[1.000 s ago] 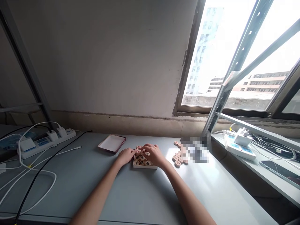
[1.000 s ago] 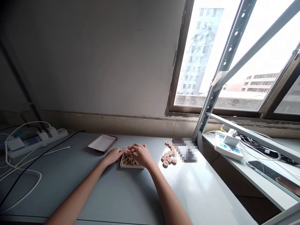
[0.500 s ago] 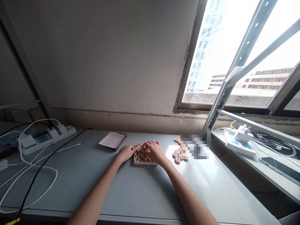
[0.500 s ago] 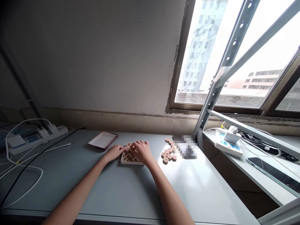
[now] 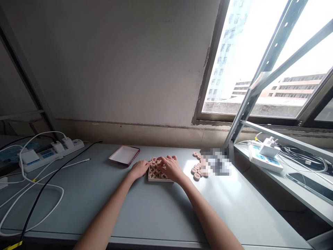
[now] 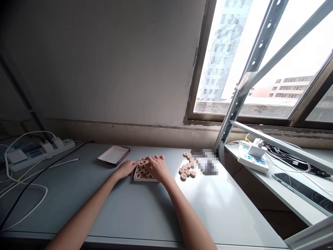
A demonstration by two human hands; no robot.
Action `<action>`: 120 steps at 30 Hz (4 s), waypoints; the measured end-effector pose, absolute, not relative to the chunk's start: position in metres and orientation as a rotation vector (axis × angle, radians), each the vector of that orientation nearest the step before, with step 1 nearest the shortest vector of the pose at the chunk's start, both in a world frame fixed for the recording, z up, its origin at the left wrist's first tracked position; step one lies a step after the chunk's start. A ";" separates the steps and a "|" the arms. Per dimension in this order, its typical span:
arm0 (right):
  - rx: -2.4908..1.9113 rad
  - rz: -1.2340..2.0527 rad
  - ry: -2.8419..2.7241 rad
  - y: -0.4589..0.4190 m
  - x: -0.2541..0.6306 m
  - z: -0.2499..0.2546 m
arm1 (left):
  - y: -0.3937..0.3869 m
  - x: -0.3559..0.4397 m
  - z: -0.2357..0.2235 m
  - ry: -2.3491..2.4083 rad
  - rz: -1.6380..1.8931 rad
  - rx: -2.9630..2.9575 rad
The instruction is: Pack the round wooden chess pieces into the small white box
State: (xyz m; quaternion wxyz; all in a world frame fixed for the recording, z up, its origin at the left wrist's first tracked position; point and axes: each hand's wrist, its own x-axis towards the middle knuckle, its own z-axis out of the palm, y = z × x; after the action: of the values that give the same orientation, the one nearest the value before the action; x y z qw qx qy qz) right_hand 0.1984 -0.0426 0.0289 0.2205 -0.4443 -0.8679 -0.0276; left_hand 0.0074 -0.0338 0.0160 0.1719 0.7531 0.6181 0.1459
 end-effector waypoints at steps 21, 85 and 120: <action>-2.059 0.075 -2.051 -0.004 0.292 0.016 | -0.036 -0.002 0.020 1.588 0.424 2.077; -1.535 0.405 -2.301 -0.028 0.267 0.053 | -0.035 -0.008 0.020 1.432 0.331 2.093; -2.138 0.114 -2.056 -0.012 0.282 0.023 | -0.039 -0.005 0.024 1.442 0.378 2.046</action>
State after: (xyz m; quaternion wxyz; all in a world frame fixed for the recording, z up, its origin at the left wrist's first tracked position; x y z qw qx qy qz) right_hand 0.2821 -0.0118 0.0234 0.0867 -0.7176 -0.6900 0.0383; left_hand -0.0054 -0.0389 0.0244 0.3004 0.7709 0.5433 0.1425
